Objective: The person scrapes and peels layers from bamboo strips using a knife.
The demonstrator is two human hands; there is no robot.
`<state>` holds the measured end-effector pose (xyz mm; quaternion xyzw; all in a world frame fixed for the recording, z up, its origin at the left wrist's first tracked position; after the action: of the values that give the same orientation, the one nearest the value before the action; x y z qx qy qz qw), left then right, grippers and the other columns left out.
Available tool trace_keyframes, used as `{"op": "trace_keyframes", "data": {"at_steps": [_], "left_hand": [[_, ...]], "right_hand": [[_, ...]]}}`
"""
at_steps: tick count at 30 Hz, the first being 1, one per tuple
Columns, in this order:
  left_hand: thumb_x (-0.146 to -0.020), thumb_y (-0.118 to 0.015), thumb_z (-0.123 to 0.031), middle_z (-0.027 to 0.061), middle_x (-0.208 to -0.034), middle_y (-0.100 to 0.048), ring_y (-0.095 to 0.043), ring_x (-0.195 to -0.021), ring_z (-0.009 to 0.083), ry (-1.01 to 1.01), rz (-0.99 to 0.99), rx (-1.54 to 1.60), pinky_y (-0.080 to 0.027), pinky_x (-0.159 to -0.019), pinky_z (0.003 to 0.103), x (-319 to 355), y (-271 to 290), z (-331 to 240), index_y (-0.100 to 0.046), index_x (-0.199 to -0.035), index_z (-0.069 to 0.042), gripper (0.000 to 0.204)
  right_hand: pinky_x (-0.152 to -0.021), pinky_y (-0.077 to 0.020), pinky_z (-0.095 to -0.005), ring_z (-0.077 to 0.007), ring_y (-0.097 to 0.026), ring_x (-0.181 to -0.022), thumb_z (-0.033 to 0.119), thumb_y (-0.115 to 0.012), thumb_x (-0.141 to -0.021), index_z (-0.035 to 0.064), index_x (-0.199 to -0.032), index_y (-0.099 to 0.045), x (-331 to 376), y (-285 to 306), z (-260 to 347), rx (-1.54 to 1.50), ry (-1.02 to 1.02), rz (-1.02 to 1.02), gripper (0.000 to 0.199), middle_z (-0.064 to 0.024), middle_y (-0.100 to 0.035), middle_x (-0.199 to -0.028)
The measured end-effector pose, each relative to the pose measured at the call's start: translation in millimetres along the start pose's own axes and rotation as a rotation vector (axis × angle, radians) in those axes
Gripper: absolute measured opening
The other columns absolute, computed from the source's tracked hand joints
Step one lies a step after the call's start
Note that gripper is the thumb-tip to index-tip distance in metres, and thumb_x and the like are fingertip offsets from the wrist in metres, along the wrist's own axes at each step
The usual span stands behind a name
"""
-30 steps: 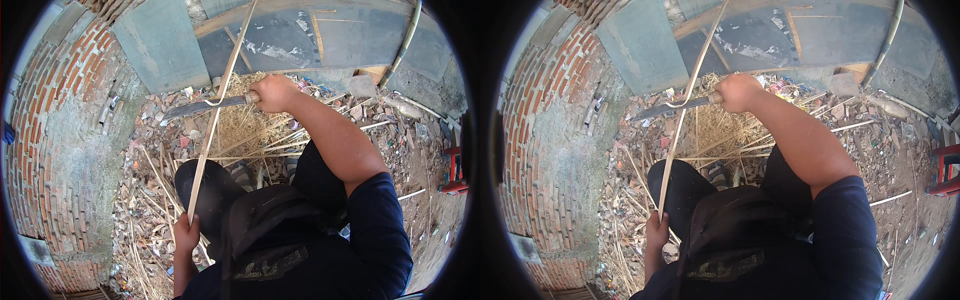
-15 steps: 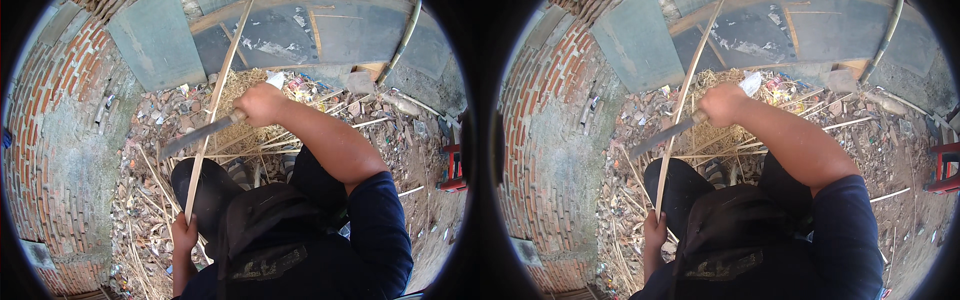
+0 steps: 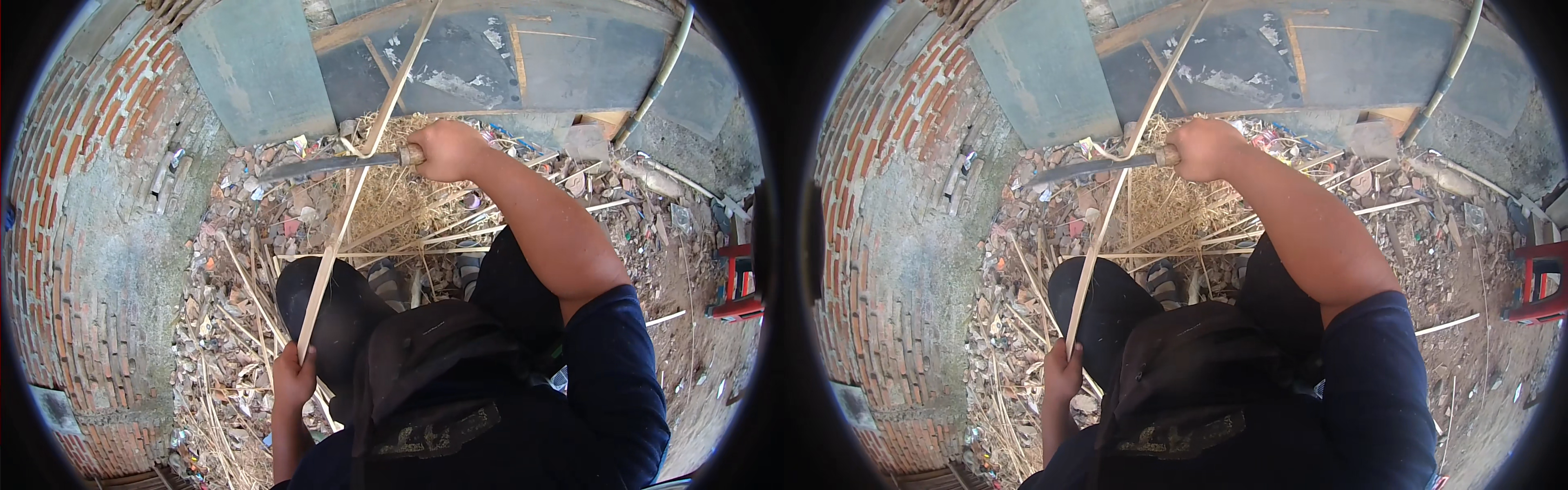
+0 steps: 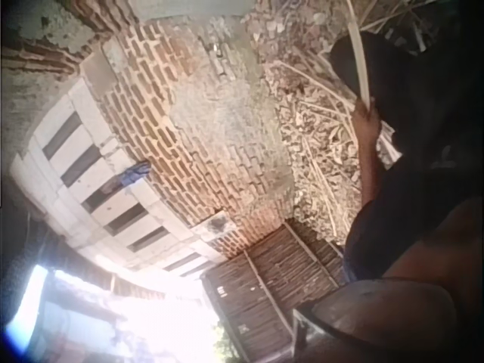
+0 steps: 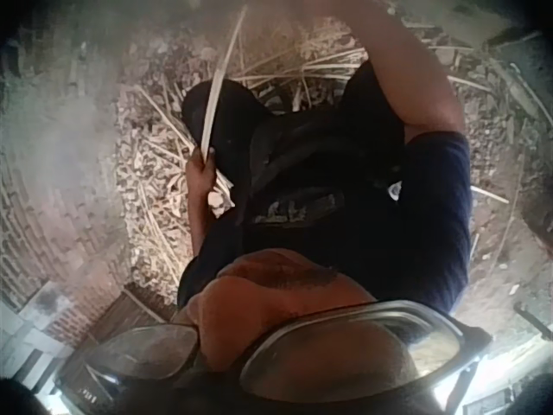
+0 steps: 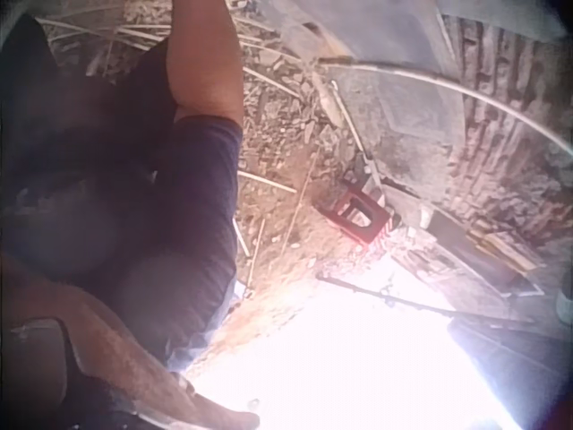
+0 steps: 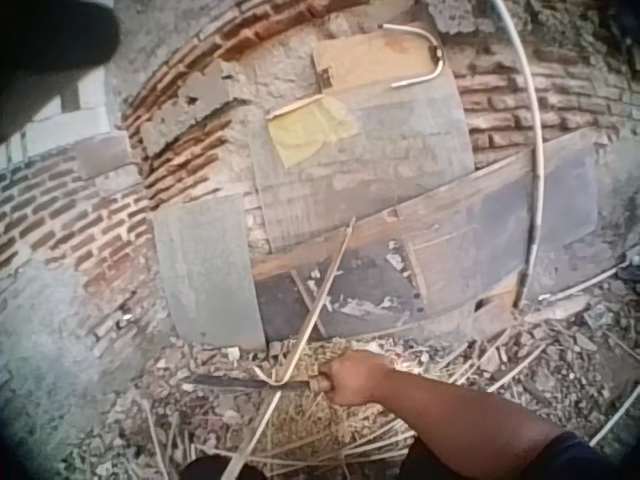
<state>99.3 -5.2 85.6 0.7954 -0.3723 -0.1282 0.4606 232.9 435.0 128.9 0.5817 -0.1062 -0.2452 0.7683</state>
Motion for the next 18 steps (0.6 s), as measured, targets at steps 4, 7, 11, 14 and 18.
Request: {"op": "trace_keyframes", "data": {"at_steps": [4, 7, 11, 14, 18], "left_hand": [[-0.096, -0.065, -0.023, 0.0155, -0.059, -0.056, -0.058, -0.052, 0.0287, 0.010, -0.035, -0.023, -0.042, -0.052, 0.041, 1.7, 2.1, -10.6, -0.053, -0.081, -0.002, 0.028], [-0.096, -0.065, -0.023, 0.0159, -0.058, -0.056, -0.058, -0.052, 0.0291, 0.003, -0.048, -0.074, -0.042, -0.051, 0.041, 1.6, 1.2, -10.0, -0.054, -0.081, -0.002, 0.028], [-0.096, -0.065, -0.023, 0.0161, -0.058, -0.056, -0.059, -0.052, 0.0295, -0.024, -0.069, -0.074, -0.042, -0.051, 0.041, 2.4, 2.9, -16.2, -0.054, -0.081, -0.002, 0.028], [-0.096, -0.064, -0.022, 0.0163, -0.059, -0.056, -0.059, -0.053, 0.0300, -0.025, -0.067, -0.092, -0.042, -0.051, 0.041, 2.4, 3.1, -15.6, -0.054, -0.080, -0.001, 0.028], [-0.095, -0.065, -0.022, 0.0164, -0.059, -0.056, -0.059, -0.053, 0.0302, -0.025, -0.070, -0.084, -0.042, -0.051, 0.041, 8.1, 3.5, -13.0, -0.054, -0.080, -0.001, 0.028]], "right_hand": [[-0.078, -0.0549, -0.0495, -0.0377, -0.069, -0.086, 0.023, -0.069, -0.073, 0.0096, -0.092, -0.069, 0.4, -1.7, 1.0, -0.140, 0.044, 0.029, 0.022, -0.0174, -0.070, -0.083], [-0.077, -0.0547, -0.0495, -0.0374, -0.069, -0.084, 0.021, -0.068, -0.072, 0.0107, -0.090, -0.070, 3.2, -0.7, 12.5, -0.110, 0.059, 0.049, 0.020, -0.0166, -0.070, -0.082], [-0.075, -0.0551, -0.0487, -0.0348, -0.070, -0.082, 0.018, -0.069, -0.070, 0.0139, -0.087, -0.070, 11.9, -4.5, 55.9, -0.012, 0.202, 0.146, 0.018, -0.0121, -0.070, -0.078], [-0.075, -0.0555, -0.0478, -0.0333, -0.071, -0.081, 0.019, -0.069, -0.070, 0.0150, -0.087, -0.070, 14.5, -6.3, 76.2, 0.105, 0.330, 0.113, 0.018, -0.0103, -0.069, -0.077], [-0.078, -0.0551, -0.0473, -0.0336, -0.071, -0.083, 0.021, -0.069, -0.073, 0.0135, -0.090, -0.069, -9.3, 1.6, 24.5, 0.004, 0.031, 0.020, 0.019, -0.0116, -0.071, -0.081]]}}
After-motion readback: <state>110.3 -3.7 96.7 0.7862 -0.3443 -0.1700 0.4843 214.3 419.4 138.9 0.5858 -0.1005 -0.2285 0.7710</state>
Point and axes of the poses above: each hand's wrist, its own x-axis away from the middle knuckle, its own y-axis out of the back of the hand, z = x × y, the point moved 7 cm from there along -x, towards the middle knuckle
